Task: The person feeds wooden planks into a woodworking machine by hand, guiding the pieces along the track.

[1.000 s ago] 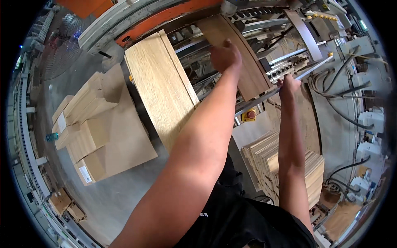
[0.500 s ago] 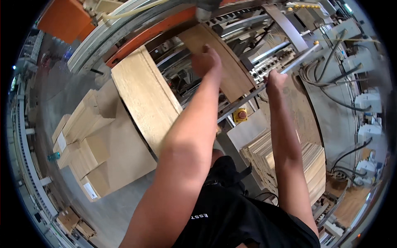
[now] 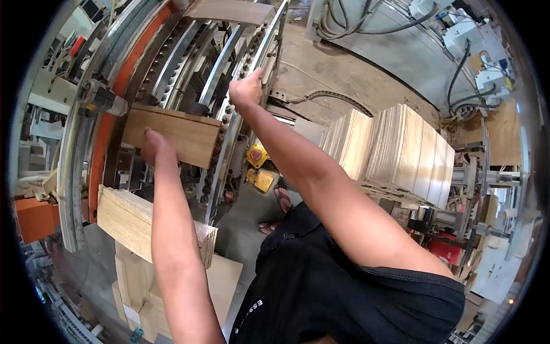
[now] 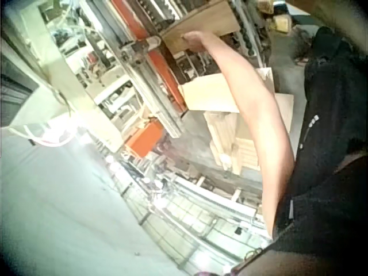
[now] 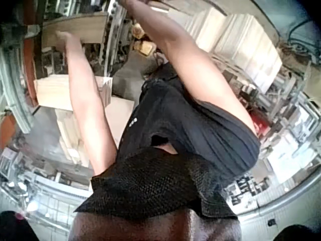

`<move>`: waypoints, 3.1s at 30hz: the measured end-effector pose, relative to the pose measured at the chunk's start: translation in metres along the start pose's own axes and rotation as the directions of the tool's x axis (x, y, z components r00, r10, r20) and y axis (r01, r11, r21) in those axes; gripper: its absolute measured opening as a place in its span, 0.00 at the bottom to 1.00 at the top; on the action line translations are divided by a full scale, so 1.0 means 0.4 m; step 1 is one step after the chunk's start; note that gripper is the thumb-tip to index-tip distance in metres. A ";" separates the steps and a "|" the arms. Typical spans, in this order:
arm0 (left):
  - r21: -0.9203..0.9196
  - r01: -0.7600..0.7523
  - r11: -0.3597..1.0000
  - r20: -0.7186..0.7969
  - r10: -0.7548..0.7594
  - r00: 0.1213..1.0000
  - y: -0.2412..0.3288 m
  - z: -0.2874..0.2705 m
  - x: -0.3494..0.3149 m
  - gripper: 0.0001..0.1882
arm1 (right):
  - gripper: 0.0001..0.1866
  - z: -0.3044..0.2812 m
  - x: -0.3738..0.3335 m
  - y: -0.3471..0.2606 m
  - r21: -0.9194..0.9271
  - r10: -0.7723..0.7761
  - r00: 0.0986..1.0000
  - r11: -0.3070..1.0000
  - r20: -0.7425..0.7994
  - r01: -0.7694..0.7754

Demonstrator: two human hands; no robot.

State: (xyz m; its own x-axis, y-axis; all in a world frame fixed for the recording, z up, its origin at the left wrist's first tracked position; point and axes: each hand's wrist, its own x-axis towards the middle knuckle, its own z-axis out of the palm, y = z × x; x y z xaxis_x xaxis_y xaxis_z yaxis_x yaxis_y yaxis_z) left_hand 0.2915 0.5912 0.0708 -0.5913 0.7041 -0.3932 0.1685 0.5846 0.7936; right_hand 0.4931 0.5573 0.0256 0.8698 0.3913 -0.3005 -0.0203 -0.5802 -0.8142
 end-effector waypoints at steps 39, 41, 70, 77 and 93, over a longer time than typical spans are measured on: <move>0.663 -0.706 -0.250 0.704 0.530 0.474 -0.073 -0.128 -0.021 0.43 | 0.43 -0.033 -0.001 -0.011 0.076 0.009 0.997 0.997 0.082 -0.015; 0.637 -0.725 -0.262 0.719 0.542 0.436 -0.085 -0.145 -0.005 0.42 | 0.38 -0.005 0.008 0.006 0.012 -0.019 1.000 1.000 0.009 0.019; -0.355 -0.112 0.928 -0.007 0.117 0.993 -0.041 -0.065 -0.096 0.23 | 0.35 0.012 0.061 0.017 0.060 -0.013 1.000 0.998 -0.023 0.015; -0.241 0.090 0.966 -0.122 -0.122 0.985 -0.056 -0.006 0.021 0.21 | 0.39 -0.059 -0.057 -0.031 0.319 -0.032 0.995 0.948 0.095 0.000; -0.104 0.123 0.987 -0.169 -0.140 0.976 0.021 0.005 0.056 0.24 | 0.25 -0.010 0.004 0.021 0.466 -0.136 0.984 0.882 0.114 0.068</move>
State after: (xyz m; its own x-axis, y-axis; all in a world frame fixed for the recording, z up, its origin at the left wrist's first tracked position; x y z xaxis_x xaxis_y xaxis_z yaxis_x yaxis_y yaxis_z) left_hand 0.2812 0.6125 0.0677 -0.7334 0.5374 -0.4162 0.0117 0.6222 0.7828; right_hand 0.4963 0.5502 0.0200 0.8029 0.5449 -0.2418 -0.1885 -0.1528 -0.9701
